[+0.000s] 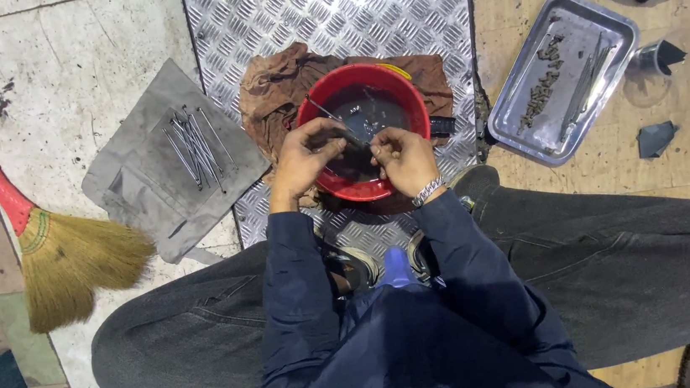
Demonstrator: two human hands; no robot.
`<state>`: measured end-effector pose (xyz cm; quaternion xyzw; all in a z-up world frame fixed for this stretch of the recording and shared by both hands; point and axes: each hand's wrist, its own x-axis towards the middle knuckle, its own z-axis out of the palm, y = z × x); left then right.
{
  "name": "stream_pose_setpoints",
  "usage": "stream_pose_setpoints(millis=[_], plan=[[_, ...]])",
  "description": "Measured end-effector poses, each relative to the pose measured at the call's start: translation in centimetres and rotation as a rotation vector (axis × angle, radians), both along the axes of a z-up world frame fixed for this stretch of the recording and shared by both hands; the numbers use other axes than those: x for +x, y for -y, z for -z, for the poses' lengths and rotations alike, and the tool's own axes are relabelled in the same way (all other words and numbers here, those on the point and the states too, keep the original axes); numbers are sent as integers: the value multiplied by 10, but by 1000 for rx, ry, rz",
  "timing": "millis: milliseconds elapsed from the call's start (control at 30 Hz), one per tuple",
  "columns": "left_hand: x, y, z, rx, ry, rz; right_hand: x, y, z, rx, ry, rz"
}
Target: The person sits cross-legged on a metal mat and cleans metal tools by dipping them into a red bucket filled with dark liquid. They scrub the tools with a small brush and a dark abrasive pad, then place the cleaned items onto a metal tray.
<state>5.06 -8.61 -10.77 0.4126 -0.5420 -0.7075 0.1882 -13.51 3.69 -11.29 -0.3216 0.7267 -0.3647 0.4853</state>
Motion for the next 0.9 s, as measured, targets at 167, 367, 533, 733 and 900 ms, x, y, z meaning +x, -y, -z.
stream_pose_setpoints(millis=[167, 367, 533, 733, 900], plan=[[-20, -12, 23, 24, -153, -260, 10, 1, 4, -31, 125, 67], [-31, -28, 27, 199, -165, -522, 16, 3, 9, -66, 227, 144], [-26, -29, 30, 371, -216, -541, 20, 2, 9, -100, 318, 161], [-26, -28, 26, 303, -49, -487, 24, 2, 19, -82, 279, 112], [-29, -27, 26, 266, -56, -485, 32, 4, 25, -131, 244, 125]])
